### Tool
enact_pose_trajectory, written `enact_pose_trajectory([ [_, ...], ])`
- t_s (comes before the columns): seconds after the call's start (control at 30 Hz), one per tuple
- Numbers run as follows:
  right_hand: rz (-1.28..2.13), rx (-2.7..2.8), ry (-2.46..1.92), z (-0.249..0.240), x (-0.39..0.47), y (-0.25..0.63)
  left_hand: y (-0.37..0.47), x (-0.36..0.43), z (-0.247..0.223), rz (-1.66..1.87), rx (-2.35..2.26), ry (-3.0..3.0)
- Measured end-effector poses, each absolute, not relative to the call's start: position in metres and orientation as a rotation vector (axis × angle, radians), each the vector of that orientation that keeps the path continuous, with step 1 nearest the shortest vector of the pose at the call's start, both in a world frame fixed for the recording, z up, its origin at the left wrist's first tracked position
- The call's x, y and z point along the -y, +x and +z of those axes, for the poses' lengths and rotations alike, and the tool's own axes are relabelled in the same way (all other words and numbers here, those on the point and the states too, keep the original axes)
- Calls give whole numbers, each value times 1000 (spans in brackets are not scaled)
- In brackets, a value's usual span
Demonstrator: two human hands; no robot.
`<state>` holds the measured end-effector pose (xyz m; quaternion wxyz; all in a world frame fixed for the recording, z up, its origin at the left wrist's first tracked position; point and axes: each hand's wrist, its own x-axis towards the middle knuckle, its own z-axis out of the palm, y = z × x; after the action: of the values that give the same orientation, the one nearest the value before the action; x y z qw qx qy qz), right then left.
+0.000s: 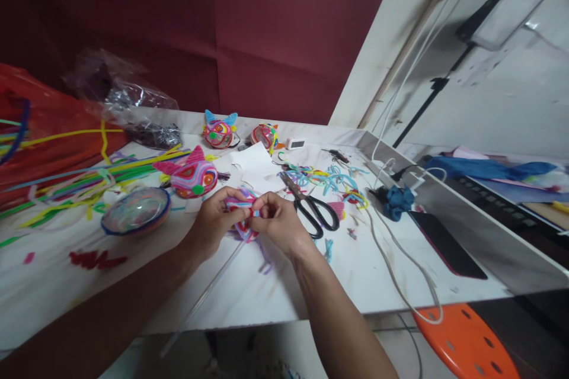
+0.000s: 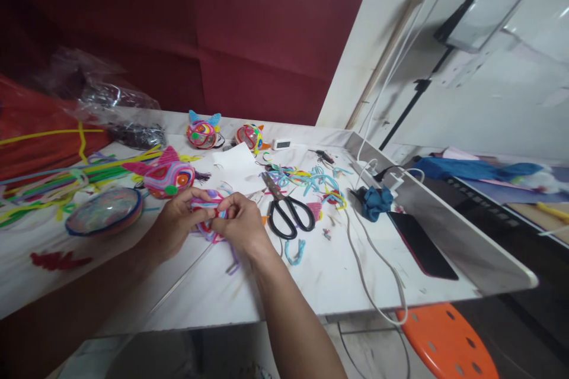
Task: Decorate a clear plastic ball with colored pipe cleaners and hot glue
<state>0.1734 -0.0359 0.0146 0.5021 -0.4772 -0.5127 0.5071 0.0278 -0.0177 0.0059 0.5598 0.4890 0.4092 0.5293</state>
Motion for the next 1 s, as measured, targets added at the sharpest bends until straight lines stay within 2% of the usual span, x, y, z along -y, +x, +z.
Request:
enact_pose_trajectory([
  [0.57,1217,1205,-1100,15,38,183,17,11,-1,1047,-720,1227],
  [1.0,1224,1224,-1074,8,38,183,15,9,3,1031,-666,1116],
])
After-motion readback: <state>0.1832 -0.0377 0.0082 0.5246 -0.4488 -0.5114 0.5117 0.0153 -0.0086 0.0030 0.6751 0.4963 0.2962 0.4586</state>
